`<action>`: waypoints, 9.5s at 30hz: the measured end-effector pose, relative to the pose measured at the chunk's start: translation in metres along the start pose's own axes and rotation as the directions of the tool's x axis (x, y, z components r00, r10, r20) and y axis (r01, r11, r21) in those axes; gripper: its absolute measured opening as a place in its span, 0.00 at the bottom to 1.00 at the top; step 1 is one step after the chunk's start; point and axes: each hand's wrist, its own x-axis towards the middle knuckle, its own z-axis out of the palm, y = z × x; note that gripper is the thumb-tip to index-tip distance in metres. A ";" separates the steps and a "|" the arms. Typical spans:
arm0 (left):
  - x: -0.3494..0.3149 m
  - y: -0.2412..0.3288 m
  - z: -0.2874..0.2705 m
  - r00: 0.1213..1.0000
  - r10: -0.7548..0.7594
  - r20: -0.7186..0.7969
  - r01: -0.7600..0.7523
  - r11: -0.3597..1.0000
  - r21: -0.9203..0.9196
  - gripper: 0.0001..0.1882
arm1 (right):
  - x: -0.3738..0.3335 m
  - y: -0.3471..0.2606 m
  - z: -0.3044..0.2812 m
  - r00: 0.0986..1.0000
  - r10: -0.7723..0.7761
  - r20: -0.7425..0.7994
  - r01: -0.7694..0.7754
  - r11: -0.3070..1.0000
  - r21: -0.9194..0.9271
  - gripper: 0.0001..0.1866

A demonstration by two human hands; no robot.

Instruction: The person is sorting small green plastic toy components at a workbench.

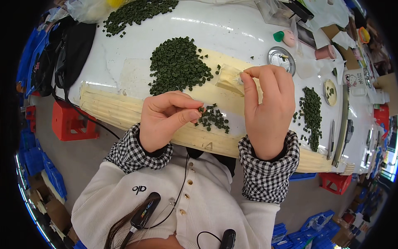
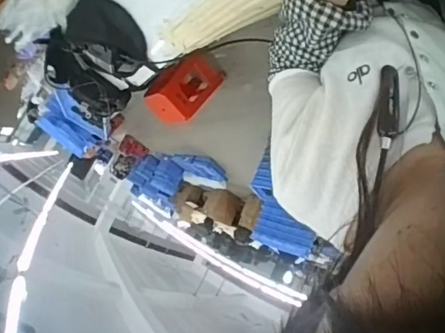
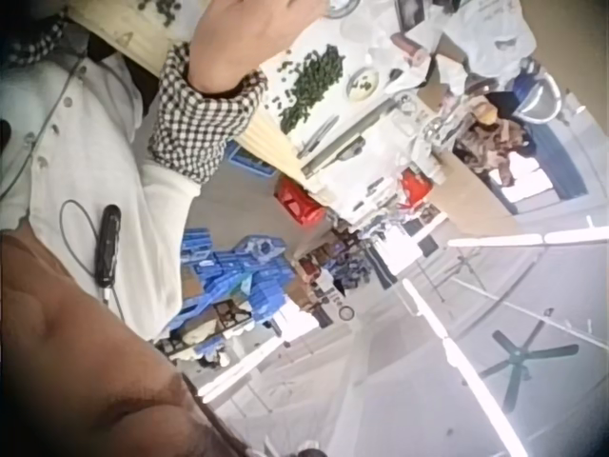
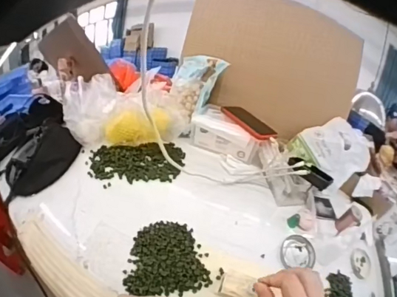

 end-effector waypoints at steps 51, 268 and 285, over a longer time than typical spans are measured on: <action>-0.001 0.012 -0.007 0.982 0.115 0.151 -0.178 0.840 0.513 0.11 | -0.067 0.001 -0.031 0.957 0.281 0.065 -0.287 0.898 0.333 0.08; -0.002 0.010 -0.001 0.991 -0.102 0.087 0.103 0.995 -0.013 0.08 | -0.060 -0.021 0.002 0.977 -0.188 0.105 0.123 0.887 0.446 0.19; 0.012 0.012 -0.001 0.976 0.210 0.052 -0.212 0.890 0.404 0.10 | 0.011 0.012 -0.002 0.990 0.096 0.102 -0.116 0.970 0.216 0.06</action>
